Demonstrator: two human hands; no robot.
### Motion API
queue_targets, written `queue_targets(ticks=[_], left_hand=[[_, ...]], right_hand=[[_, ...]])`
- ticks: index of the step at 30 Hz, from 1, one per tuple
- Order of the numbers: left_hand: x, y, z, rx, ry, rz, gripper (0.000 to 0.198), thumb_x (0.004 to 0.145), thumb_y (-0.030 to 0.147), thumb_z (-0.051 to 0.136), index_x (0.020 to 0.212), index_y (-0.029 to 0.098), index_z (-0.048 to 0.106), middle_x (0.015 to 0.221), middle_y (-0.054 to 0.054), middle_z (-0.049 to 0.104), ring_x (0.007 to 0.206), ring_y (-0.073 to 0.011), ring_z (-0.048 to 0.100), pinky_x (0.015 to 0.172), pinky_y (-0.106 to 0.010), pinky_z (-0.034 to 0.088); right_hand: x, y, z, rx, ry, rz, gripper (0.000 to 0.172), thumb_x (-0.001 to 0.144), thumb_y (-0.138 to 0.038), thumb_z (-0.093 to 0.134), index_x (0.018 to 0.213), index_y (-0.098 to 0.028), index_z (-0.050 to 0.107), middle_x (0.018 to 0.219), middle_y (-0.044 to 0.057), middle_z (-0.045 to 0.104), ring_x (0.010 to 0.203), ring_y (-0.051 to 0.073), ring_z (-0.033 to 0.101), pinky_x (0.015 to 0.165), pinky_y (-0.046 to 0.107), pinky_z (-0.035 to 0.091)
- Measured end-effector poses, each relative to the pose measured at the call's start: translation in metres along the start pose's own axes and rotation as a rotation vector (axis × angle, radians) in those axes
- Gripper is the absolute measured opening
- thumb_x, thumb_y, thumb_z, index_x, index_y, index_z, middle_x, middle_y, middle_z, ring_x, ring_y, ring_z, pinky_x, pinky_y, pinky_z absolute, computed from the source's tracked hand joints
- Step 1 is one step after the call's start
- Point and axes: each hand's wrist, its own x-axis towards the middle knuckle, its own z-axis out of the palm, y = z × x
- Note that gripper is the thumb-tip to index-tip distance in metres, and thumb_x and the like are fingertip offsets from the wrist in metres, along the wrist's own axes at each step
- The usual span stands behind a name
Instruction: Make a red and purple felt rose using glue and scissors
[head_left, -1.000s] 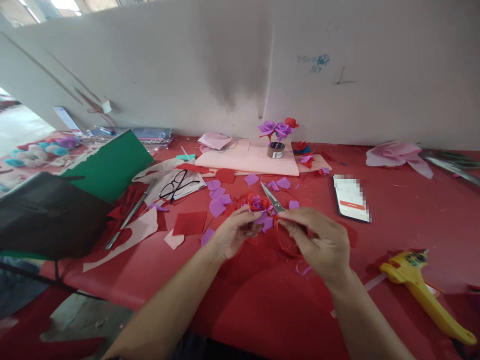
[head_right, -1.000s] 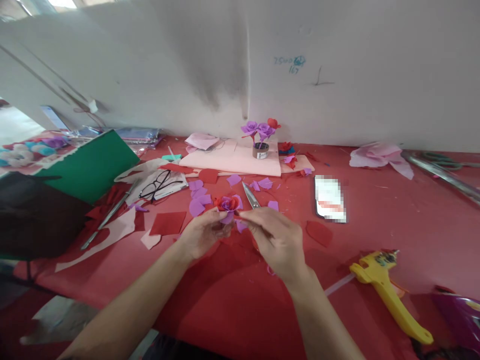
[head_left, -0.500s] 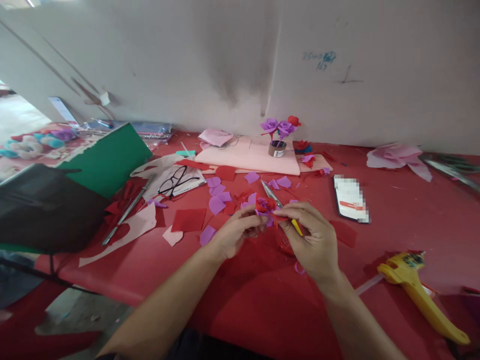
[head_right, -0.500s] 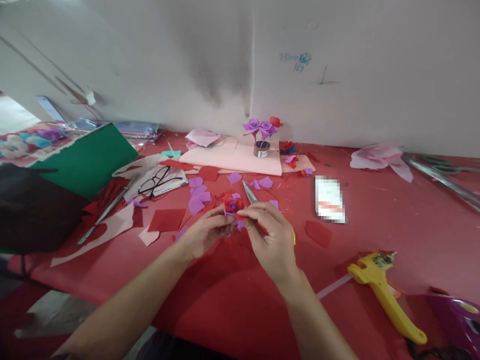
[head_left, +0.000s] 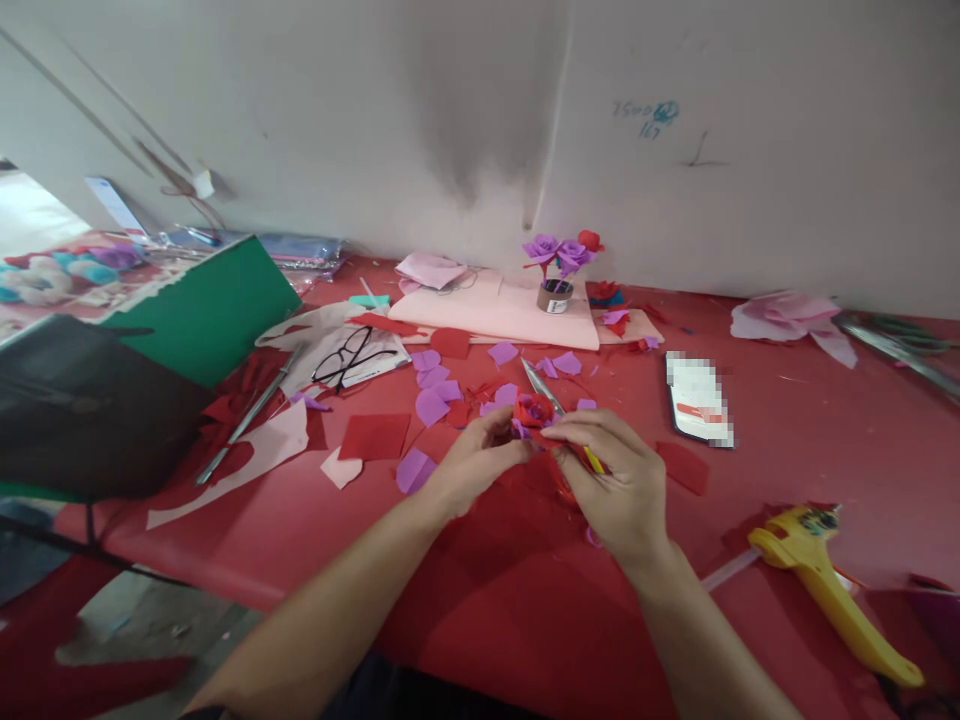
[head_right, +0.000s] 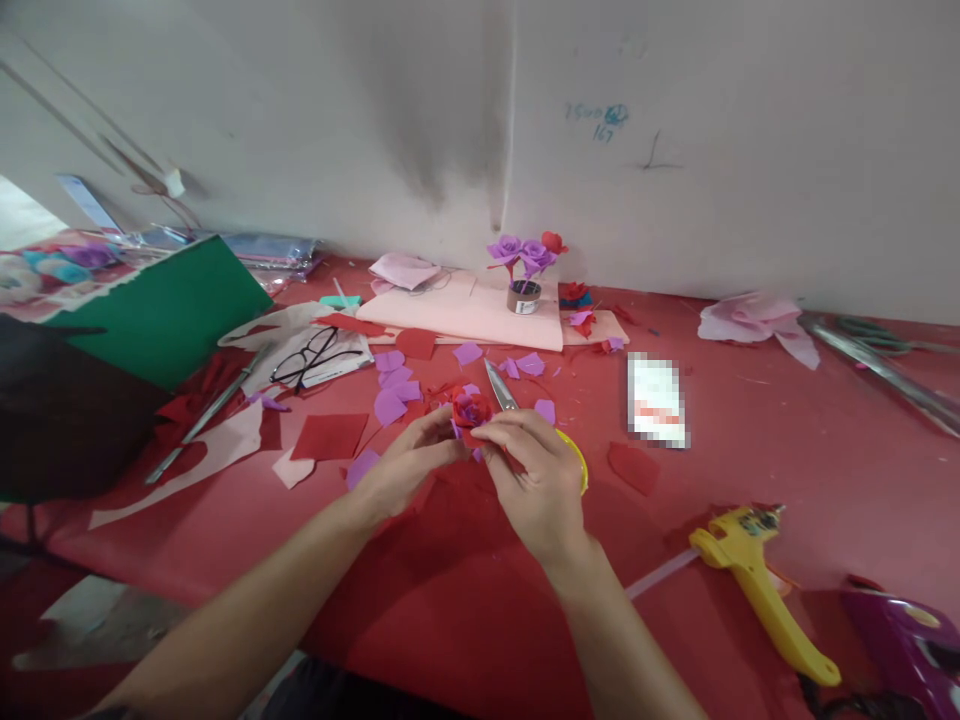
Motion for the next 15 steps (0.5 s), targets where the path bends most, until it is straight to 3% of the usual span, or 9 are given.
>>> queue_targets(ticks=[7, 15], left_hand=[[-0.0018, -0.0021, -0.0028, 0.175, -0.026, 0.002, 0.034, 0.067, 0.015, 0.065, 0.101, 0.018, 0.063, 0.084, 0.0, 0.059, 0.075, -0.0136, 0.052, 0.073, -0.027, 0.041], [0.0009, -0.0072, -0.0052, 0.225, -0.001, 0.102, 0.03, 0.072, 0.018, 0.063, 0.102, 0.017, 0.065, 0.084, -0.001, 0.06, 0.081, -0.016, 0.056, 0.076, -0.028, 0.044]], right_hand=[[-0.0001, 0.002, -0.0001, 0.007, -0.001, 0.02, 0.028, 0.082, -0.005, 0.058, 0.089, -0.028, 0.071, 0.089, 0.002, 0.069, 0.083, 0.017, 0.067, 0.075, 0.031, 0.055], [0.0018, 0.0003, -0.0018, 0.034, 0.039, 0.008, 0.019, 0.084, -0.011, 0.065, 0.093, -0.027, 0.066, 0.091, 0.002, 0.07, 0.087, 0.017, 0.067, 0.079, 0.032, 0.055]])
